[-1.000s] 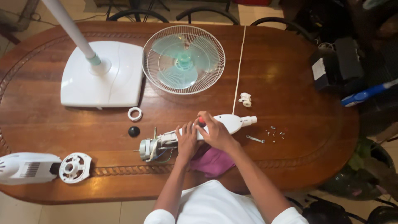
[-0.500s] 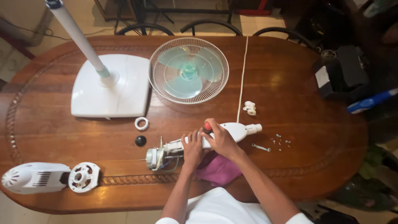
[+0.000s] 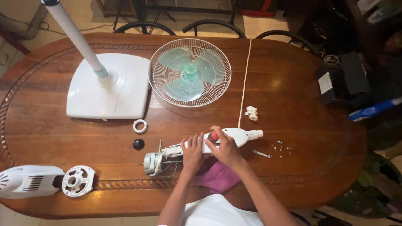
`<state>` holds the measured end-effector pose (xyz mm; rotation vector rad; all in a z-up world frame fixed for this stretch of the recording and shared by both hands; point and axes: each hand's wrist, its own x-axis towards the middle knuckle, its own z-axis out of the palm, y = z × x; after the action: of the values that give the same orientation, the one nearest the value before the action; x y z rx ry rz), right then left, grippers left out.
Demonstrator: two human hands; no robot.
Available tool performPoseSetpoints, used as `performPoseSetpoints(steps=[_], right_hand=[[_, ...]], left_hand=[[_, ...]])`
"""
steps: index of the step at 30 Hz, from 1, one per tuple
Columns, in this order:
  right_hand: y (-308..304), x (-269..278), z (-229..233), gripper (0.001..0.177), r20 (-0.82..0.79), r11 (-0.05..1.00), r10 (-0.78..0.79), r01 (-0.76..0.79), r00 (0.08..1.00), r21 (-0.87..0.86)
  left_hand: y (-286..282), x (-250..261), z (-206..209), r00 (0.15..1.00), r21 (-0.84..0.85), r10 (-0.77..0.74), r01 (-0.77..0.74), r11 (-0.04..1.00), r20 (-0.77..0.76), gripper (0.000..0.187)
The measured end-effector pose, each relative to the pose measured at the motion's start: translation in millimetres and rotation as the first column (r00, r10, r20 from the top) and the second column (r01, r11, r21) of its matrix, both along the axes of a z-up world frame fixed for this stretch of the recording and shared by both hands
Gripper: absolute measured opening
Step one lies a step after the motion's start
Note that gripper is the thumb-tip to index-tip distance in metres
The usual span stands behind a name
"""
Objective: The person assembles a standing fan on a wooden table. They use a screwdriver to tighten screws on the fan's neck and motor housing, then attach the motor to the neck assembly.
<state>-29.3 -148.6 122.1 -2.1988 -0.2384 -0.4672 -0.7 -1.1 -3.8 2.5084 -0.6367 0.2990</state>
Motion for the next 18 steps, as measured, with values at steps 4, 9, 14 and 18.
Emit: performPoseSetpoints(steps=[4, 9, 14, 18], right_hand=[[5, 7, -26, 0.046, 0.021, 0.955, -0.298, 0.298, 0.954, 0.0], [-5, 8, -31, 0.05, 0.036, 0.959, -0.277, 0.275, 0.96, 0.066], [-2, 7, -32, 0.057, 0.006, 0.964, -0.264, 0.264, 0.964, 0.016], [-7, 14, -7, 0.059, -0.105, 0.959, -0.168, 0.187, 0.98, 0.212]], left_hand=[[1, 0, 3, 0.999, 0.012, 0.0, 0.0, 1.0, -0.041, 0.103], [-1, 6, 5, 0.999, -0.007, 0.005, -0.005, 1.0, -0.052, 0.105], [0, 10, 4, 0.997, 0.002, -0.005, 0.005, 1.0, -0.076, 0.106], [-1, 10, 4, 0.992, -0.005, -0.005, 0.005, 1.0, -0.128, 0.105]])
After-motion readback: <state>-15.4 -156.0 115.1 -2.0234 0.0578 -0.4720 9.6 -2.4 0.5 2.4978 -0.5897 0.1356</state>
